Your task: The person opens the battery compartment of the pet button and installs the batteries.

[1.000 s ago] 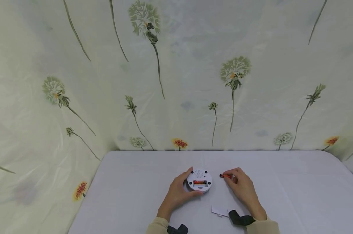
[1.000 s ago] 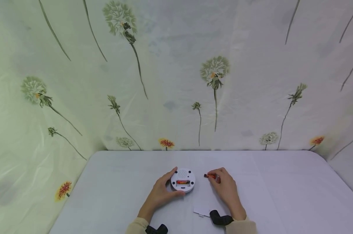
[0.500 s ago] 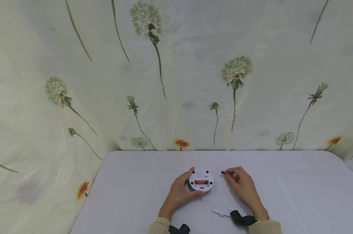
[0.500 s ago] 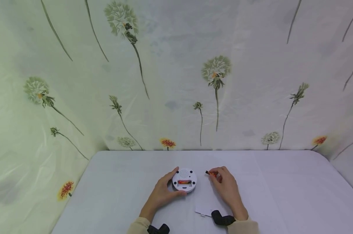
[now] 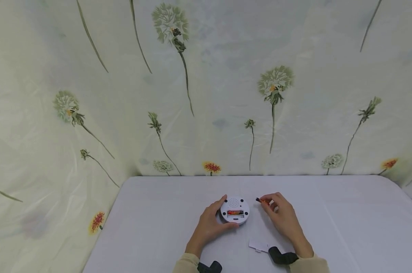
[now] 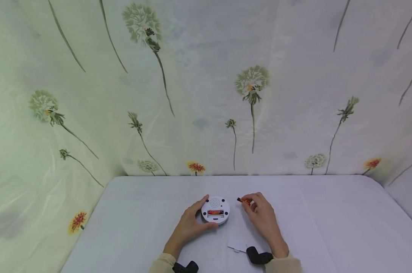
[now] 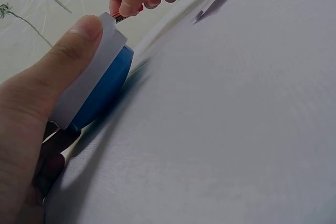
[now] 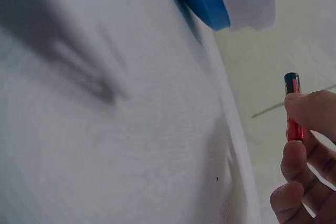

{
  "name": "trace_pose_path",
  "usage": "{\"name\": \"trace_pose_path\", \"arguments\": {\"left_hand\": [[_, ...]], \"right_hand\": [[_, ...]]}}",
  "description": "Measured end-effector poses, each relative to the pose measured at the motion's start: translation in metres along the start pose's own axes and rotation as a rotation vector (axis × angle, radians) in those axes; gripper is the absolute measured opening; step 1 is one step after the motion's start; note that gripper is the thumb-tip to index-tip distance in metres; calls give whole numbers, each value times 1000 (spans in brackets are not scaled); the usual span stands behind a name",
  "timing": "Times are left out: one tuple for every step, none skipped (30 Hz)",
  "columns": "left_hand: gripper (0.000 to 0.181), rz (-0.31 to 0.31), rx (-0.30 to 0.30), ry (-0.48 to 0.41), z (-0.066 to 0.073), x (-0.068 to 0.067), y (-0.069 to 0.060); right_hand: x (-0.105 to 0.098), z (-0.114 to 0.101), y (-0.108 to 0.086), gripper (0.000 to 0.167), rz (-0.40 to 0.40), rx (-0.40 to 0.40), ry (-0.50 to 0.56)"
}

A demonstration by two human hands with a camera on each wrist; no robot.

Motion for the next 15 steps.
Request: {"name": "trace_pose_path", "arguments": {"left_hand": [[97,-1,1,3,0,0,0],[97,-1,1,4,-1,1,0],[97,0,2,7,-1,1,0],[97,-1,3,8,-1,2,0],[97,-2,3,9,-1,2,0],[97,-1,4,12,-1,2,0],[97,-2,5,14,-1,2,0],[97,-1,4,14,-1,2,0],[97,0,5,18,0,2,0],[97,1,5,20,0,1,0],[96,2,6,21,0,1,0],[96,5,7,22,1,1,0],[96,5,7,23,1,0,0],[96,6,8,23,1,0,0],[96,7,9,25,1,0,0]], "right_hand": [[0,-1,0,19,0,-4,3],[-1,-3,0,19,0,-8,6],[-1,-4,0,19,0,-11,9],[-1,-5,0,19,0,-14,10],[-1,-7,0,20,-1,-17,7],[-1,-8,1,19,-3,-20,6],[-1,-9,1,19,-2,-23,6],[-1,-11,1,19,-1,-27,7],[-1,-12,1,19,-1,-32,8],[-1,-14,1,18,-1,-37,10],[-1,-16,1,18,1,-44,12],[-1,-18,2,18,3,-52,16],[-1,-20,2,17,7,-61,20],[-1,-22,2,17,9,-71,23],[-1,-23,2,17,14,-80,27]]}}
Point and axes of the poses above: each hand's wrist, its own y-axis towards the middle knuckle, its own x-axis out of the palm, z = x × y, the point moved 4 cm from there along y, towards the middle knuckle, and after that the axes turned 4 degrees about -y, right-handed, at the moved point
